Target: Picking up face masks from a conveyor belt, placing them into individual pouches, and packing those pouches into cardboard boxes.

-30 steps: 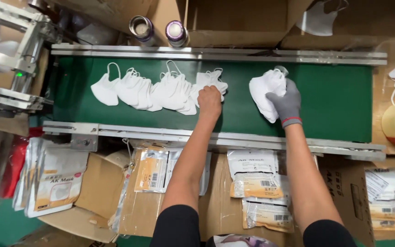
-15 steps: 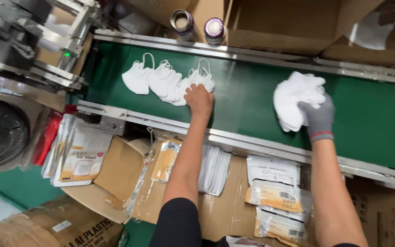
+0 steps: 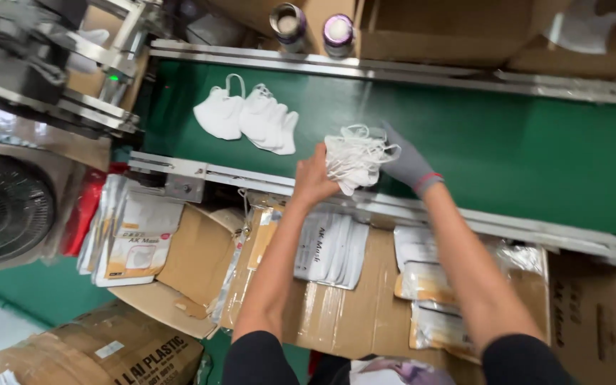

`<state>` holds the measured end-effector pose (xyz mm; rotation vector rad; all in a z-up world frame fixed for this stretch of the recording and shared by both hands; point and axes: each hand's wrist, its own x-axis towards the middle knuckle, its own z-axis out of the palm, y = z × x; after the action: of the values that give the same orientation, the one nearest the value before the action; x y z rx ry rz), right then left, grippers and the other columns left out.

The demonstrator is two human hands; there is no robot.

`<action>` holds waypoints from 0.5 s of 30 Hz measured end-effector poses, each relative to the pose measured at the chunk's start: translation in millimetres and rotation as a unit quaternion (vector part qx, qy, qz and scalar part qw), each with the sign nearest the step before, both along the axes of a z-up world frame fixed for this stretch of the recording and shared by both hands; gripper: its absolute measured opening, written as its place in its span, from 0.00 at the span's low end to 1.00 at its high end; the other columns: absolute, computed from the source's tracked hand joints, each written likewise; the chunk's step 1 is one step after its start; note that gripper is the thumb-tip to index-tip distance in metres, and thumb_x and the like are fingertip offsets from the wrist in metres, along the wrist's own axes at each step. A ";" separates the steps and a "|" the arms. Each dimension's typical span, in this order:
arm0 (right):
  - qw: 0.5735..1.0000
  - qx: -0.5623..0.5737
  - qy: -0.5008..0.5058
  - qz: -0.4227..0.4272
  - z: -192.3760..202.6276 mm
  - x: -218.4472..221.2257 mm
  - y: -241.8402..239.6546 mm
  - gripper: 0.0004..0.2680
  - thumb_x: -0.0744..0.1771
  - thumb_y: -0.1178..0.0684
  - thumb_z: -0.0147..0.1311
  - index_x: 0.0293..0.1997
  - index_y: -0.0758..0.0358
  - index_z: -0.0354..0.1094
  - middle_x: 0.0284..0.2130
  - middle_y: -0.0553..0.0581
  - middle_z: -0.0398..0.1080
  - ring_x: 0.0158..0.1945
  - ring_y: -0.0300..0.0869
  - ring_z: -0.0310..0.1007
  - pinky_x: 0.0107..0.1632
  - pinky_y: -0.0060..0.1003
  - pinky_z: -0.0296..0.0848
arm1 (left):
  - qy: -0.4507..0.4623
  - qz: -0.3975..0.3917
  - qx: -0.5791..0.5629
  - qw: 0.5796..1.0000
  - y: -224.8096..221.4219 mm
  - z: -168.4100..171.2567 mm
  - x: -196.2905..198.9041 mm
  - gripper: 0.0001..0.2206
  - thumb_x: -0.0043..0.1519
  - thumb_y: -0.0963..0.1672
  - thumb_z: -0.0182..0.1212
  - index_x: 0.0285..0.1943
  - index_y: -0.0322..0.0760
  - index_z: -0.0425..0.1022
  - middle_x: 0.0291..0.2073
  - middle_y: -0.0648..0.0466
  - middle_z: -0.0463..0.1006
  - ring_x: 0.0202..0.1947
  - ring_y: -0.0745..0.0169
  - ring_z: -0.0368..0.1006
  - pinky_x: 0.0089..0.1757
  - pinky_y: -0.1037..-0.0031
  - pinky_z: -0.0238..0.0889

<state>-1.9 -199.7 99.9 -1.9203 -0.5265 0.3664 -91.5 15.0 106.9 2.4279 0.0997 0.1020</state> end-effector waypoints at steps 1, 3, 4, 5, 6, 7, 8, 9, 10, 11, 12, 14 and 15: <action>1.000 -0.001 -0.001 -0.004 -25.9 -2.4 3.1 0.34 0.60 0.57 0.66 0.74 0.65 0.51 0.62 0.64 0.68 0.60 0.48 0.69 0.62 0.41 0.68 | -0.001 -0.004 -0.001 1.000 0.4 -13.8 2.2 0.33 0.45 0.49 0.80 0.55 0.30 0.68 0.40 0.42 0.82 0.42 0.40 0.78 0.42 0.53 0.64; 0.986 -0.004 0.163 0.036 -75.5 -5.7 10.7 0.28 0.61 0.57 0.63 0.70 0.68 0.59 0.57 0.63 0.75 0.55 0.46 0.73 0.60 0.40 0.72 | -0.116 -0.074 0.062 0.989 2.4 -39.3 7.4 0.26 0.49 0.46 0.73 0.56 0.33 0.71 0.45 0.42 0.83 0.45 0.43 0.80 0.43 0.57 0.66; 0.986 -0.005 0.161 0.032 -79.2 -7.0 3.0 0.28 0.61 0.57 0.63 0.70 0.68 0.59 0.57 0.63 0.75 0.55 0.46 0.73 0.60 0.40 0.72 | -0.118 -0.077 0.060 0.988 5.9 -46.1 5.4 0.26 0.49 0.46 0.73 0.56 0.33 0.71 0.45 0.42 0.83 0.45 0.43 0.80 0.43 0.57 0.66; 0.979 0.073 0.190 0.023 -84.3 -9.5 -2.7 0.28 0.63 0.58 0.63 0.71 0.69 0.57 0.61 0.60 0.71 0.60 0.43 0.68 0.63 0.38 0.68 | -0.047 0.011 -0.077 0.996 10.3 -54.4 -0.4 0.22 0.54 0.46 0.71 0.56 0.34 0.76 0.46 0.44 0.84 0.47 0.50 0.82 0.48 0.62 0.70; 0.964 0.151 0.219 0.013 -89.6 -12.0 -7.6 0.27 0.64 0.60 0.63 0.73 0.69 0.56 0.64 0.58 0.66 0.64 0.40 0.63 0.67 0.37 0.64 | 0.026 0.096 -0.213 0.972 15.6 -63.0 -6.2 0.18 0.59 0.47 0.69 0.56 0.36 0.80 0.48 0.46 0.86 0.48 0.57 0.83 0.52 0.68 0.73; 0.965 0.148 0.217 0.018 -71.9 -26.4 1.9 0.27 0.64 0.60 0.63 0.73 0.69 0.56 0.64 0.58 0.66 0.64 0.40 0.63 0.67 0.37 0.64 | 0.023 0.100 -0.216 0.971 10.8 -66.3 -11.5 0.18 0.59 0.47 0.69 0.56 0.36 0.80 0.48 0.46 0.86 0.48 0.57 0.83 0.52 0.68 0.73; 0.943 0.227 0.246 -0.007 -54.3 -41.1 11.2 0.29 0.63 0.61 0.63 0.73 0.67 0.53 0.64 0.55 0.64 0.64 0.38 0.63 0.66 0.36 0.64 | -0.006 0.144 -0.340 0.929 5.7 -69.5 -16.5 0.21 0.57 0.46 0.71 0.58 0.32 0.79 0.52 0.44 0.84 0.51 0.57 0.80 0.54 0.67 0.71; 0.912 0.304 0.273 -0.034 -37.0 -56.7 19.2 0.31 0.62 0.62 0.62 0.73 0.65 0.50 0.63 0.52 0.63 0.64 0.36 0.62 0.65 0.35 0.64 | -0.035 0.183 -0.458 0.869 -0.3 -72.6 -21.5 0.24 0.56 0.44 0.74 0.61 0.29 0.78 0.56 0.43 0.82 0.54 0.58 0.77 0.56 0.66 0.68; 0.914 0.301 0.271 -0.030 -34.3 -57.4 20.8 0.31 0.62 0.62 0.62 0.73 0.65 0.50 0.63 0.52 0.63 0.64 0.36 0.62 0.65 0.35 0.64 | -0.039 0.185 -0.460 0.868 -11.3 -65.0 -25.3 0.24 0.56 0.44 0.74 0.61 0.29 0.78 0.56 0.43 0.82 0.54 0.58 0.77 0.56 0.66 0.68; 0.924 0.282 0.257 -0.033 -32.9 -60.1 23.8 0.27 0.62 0.62 0.61 0.69 0.66 0.54 0.59 0.56 0.67 0.60 0.41 0.68 0.61 0.39 0.68 | -0.042 0.190 -0.500 0.844 -20.6 -57.7 -30.5 0.29 0.53 0.44 0.75 0.64 0.32 0.73 0.60 0.46 0.78 0.58 0.60 0.73 0.58 0.69 0.64; 0.933 0.262 0.243 -0.037 -32.2 -62.0 26.1 0.24 0.61 0.61 0.60 0.66 0.68 0.59 0.55 0.60 0.71 0.56 0.45 0.73 0.57 0.42 0.73 | -0.045 0.194 -0.540 0.818 -30.6 -51.2 -34.8 0.35 0.49 0.43 0.77 0.68 0.35 0.68 0.63 0.50 0.74 0.62 0.62 0.69 0.60 0.72 0.60; 0.975 0.171 0.141 -0.036 -9.7 -61.5 21.3 0.23 0.62 0.61 0.60 0.65 0.67 0.60 0.54 0.64 0.71 0.56 0.50 0.74 0.57 0.43 0.73 | -0.088 0.172 -0.410 0.892 -6.4 -40.4 -46.1 0.39 0.45 0.44 0.77 0.68 0.34 0.64 0.63 0.48 0.71 0.63 0.57 0.68 0.62 0.68 0.59; 0.996 0.078 0.027 -0.034 3.2 -56.8 18.2 0.23 0.62 0.61 0.59 0.64 0.66 0.62 0.54 0.67 0.72 0.57 0.55 0.74 0.57 0.45 0.74 | -0.135 0.139 -0.269 0.944 5.1 -34.1 -46.6 0.44 0.40 0.45 0.78 0.69 0.33 0.60 0.63 0.46 0.69 0.64 0.52 0.67 0.64 0.64 0.58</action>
<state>-58.7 -181.5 103.0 -1.7677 -0.4408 0.3223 -138.1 20.1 72.8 1.8225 0.3040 0.4701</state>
